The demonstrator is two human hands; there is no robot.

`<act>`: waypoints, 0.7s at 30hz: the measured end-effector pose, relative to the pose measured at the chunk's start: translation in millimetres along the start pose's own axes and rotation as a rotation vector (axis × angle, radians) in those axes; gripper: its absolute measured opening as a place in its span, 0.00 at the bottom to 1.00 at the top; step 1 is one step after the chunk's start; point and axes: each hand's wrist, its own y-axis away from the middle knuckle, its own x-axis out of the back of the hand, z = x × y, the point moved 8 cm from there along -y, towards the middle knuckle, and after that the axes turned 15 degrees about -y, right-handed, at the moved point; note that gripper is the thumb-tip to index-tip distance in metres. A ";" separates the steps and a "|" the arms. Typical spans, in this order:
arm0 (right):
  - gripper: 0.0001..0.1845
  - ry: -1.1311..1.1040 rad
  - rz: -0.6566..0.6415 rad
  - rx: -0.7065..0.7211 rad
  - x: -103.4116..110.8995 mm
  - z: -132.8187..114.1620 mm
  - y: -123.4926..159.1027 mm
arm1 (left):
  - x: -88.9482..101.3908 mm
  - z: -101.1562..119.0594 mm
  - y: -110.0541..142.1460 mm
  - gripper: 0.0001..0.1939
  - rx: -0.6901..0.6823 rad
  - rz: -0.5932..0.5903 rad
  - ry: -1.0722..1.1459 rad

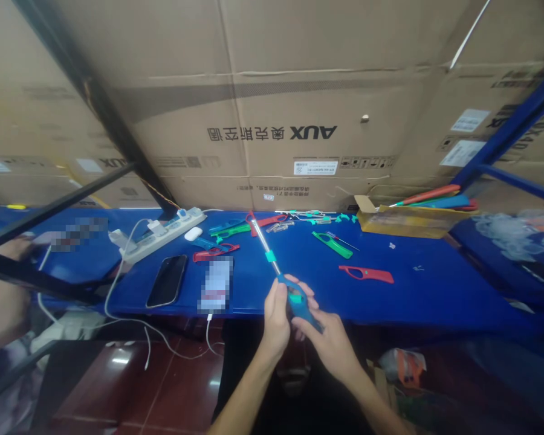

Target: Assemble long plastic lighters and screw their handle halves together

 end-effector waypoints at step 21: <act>0.18 -0.547 0.228 0.051 86.0 -23.9 -23.9 | -50.3 -3.5 16.7 0.19 0.081 -0.359 -0.683</act>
